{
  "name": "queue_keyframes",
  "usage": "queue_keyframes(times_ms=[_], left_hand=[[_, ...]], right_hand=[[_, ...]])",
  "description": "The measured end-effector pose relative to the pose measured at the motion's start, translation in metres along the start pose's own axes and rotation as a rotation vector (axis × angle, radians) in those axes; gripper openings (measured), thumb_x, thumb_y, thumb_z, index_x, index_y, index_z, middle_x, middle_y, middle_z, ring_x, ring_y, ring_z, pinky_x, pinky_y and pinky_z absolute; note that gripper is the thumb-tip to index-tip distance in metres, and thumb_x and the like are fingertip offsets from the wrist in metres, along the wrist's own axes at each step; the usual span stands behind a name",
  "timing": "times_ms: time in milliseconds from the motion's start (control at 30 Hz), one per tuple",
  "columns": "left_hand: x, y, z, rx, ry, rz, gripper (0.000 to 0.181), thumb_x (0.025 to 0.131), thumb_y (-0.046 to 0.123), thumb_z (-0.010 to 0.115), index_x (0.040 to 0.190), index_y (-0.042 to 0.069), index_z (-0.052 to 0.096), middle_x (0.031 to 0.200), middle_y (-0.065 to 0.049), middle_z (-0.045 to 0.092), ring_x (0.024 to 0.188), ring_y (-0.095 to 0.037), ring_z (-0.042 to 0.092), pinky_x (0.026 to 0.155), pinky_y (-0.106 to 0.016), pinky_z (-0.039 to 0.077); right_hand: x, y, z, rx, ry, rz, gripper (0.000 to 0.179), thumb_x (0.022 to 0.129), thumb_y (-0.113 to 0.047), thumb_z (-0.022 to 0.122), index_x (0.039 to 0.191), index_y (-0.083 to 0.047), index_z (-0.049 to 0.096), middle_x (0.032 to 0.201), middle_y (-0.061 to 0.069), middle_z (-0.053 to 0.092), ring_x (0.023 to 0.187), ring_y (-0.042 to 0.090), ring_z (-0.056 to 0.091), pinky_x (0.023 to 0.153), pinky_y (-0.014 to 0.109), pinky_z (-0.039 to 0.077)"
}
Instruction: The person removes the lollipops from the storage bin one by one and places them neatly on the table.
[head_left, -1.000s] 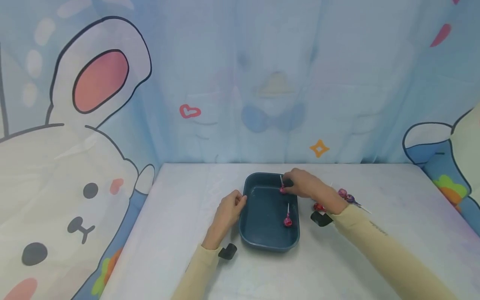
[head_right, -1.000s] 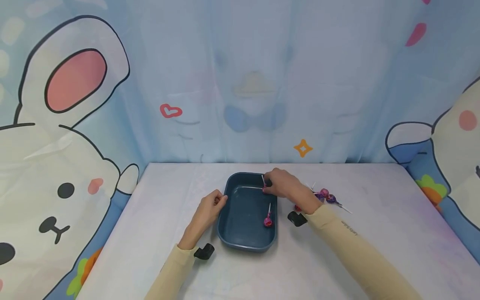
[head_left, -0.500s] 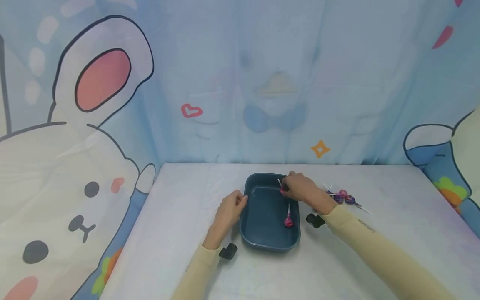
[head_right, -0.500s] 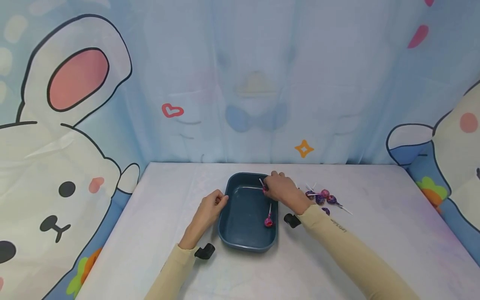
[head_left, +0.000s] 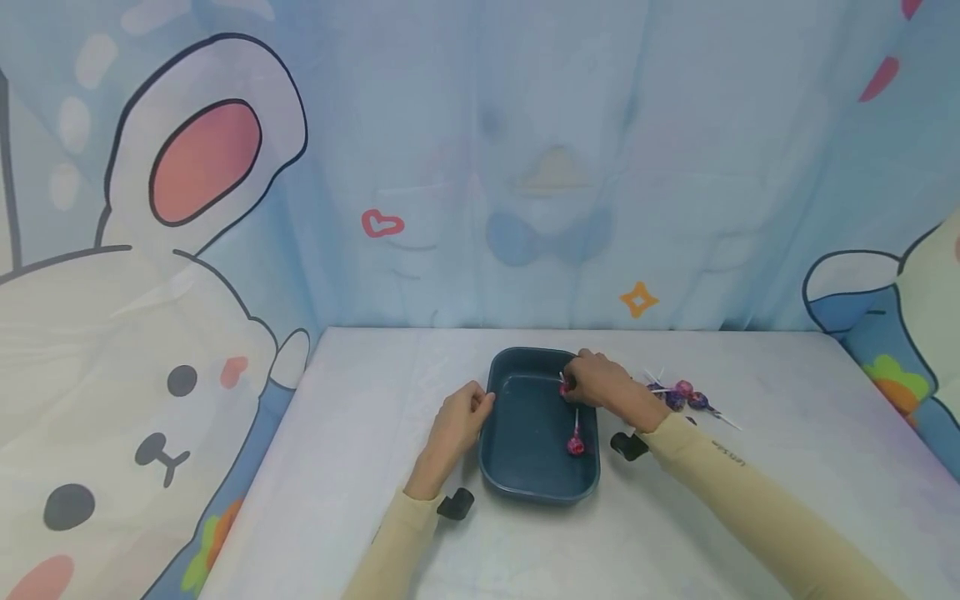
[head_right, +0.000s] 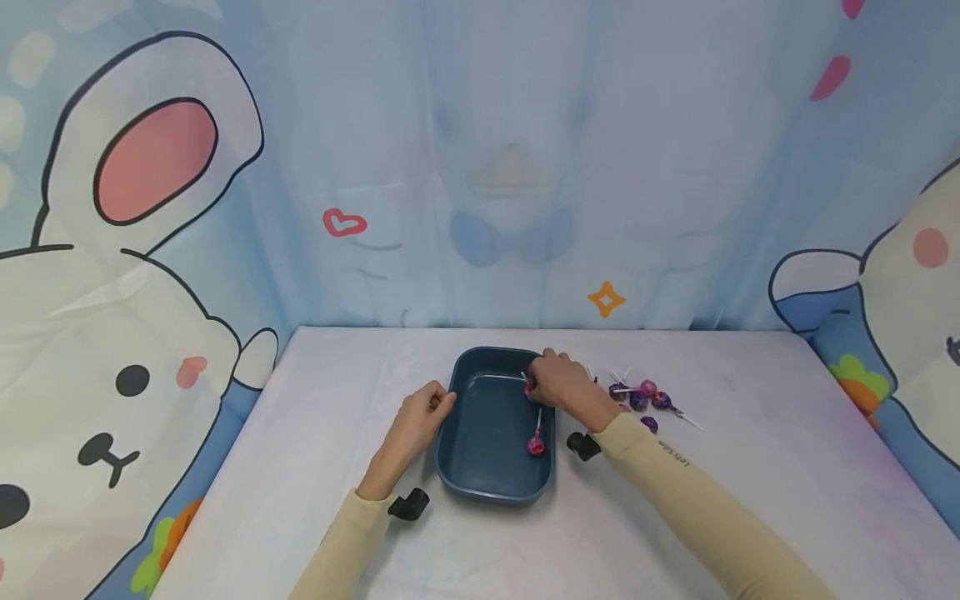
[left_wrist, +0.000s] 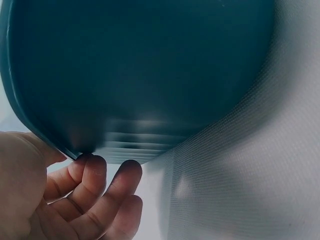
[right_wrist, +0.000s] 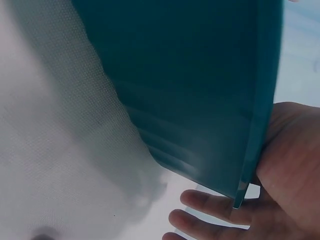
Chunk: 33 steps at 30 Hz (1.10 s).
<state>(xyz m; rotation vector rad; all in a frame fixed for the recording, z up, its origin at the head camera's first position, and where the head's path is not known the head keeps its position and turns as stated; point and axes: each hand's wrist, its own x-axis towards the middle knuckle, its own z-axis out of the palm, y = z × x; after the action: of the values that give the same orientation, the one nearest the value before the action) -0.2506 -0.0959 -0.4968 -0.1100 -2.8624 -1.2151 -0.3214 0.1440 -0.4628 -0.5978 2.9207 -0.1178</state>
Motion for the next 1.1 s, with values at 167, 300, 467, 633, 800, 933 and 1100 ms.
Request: queue_keyframes(times_ms=[167,300,467,633,800,933,1100], left_hand=[[0.001,-0.001,0.002,-0.003,-0.006,-0.006,0.025,0.094,0.038,0.047,0.084,0.016,0.052,0.067,0.002,0.05,0.056,-0.009,0.046,0.048,-0.022,0.037],[0.0,-0.001,0.003,-0.002,-0.006,-0.009,0.025,0.094,0.039,0.048,0.084,0.016,0.052,0.067,0.003,0.05,0.056,-0.009,0.046,0.049,-0.022,0.037],[-0.001,-0.001,0.002,0.008,0.005,0.012,0.025,0.094,0.039,0.047,0.084,0.016,0.052,0.066,0.004,0.05,0.054,-0.008,0.045,0.047,-0.022,0.037],[-0.001,-0.001,0.002,0.016,0.012,0.024,0.025,0.094,0.039,0.047,0.083,0.017,0.052,0.064,0.004,0.05,0.052,-0.008,0.045,0.046,-0.022,0.037],[-0.001,0.0,0.001,0.015,0.011,0.021,0.026,0.094,0.039,0.047,0.083,0.016,0.052,0.065,0.004,0.05,0.053,-0.008,0.045,0.046,-0.022,0.038],[-0.001,0.0,0.001,0.015,0.009,0.015,0.026,0.094,0.039,0.047,0.083,0.016,0.052,0.066,0.004,0.05,0.054,-0.008,0.045,0.047,-0.022,0.038],[-0.001,-0.001,0.001,0.017,0.01,0.011,0.026,0.094,0.04,0.046,0.084,0.017,0.052,0.066,0.004,0.051,0.054,-0.008,0.046,0.047,-0.022,0.038]], right_hand=[[-0.001,0.002,-0.001,0.009,-0.003,-0.011,0.017,0.081,-0.029,0.068,0.075,-0.013,0.063,0.084,0.005,0.05,0.071,0.019,0.045,0.058,0.032,0.038],[-0.003,0.002,-0.003,-0.001,0.031,-0.041,0.019,0.081,-0.03,0.068,0.071,-0.015,0.061,0.082,0.005,0.05,0.069,0.018,0.045,0.056,0.03,0.037],[-0.004,0.003,-0.009,0.003,0.08,-0.082,0.019,0.08,-0.029,0.069,0.071,-0.015,0.062,0.082,0.004,0.052,0.07,0.017,0.045,0.056,0.029,0.037],[-0.007,0.003,-0.02,0.045,0.089,-0.076,0.016,0.08,-0.029,0.069,0.075,-0.015,0.062,0.085,0.004,0.055,0.073,0.017,0.046,0.058,0.029,0.038],[-0.012,0.005,-0.03,0.072,0.112,-0.076,0.016,0.08,-0.028,0.069,0.084,-0.014,0.064,0.093,0.008,0.058,0.08,0.019,0.049,0.065,0.034,0.043],[-0.016,0.009,-0.037,0.104,0.138,-0.074,0.02,0.082,-0.026,0.067,0.095,-0.012,0.065,0.099,0.011,0.06,0.084,0.021,0.052,0.071,0.038,0.045],[-0.02,0.017,-0.045,0.145,0.174,-0.071,0.019,0.082,-0.026,0.067,0.095,-0.012,0.066,0.102,0.011,0.062,0.089,0.022,0.054,0.073,0.039,0.046]])
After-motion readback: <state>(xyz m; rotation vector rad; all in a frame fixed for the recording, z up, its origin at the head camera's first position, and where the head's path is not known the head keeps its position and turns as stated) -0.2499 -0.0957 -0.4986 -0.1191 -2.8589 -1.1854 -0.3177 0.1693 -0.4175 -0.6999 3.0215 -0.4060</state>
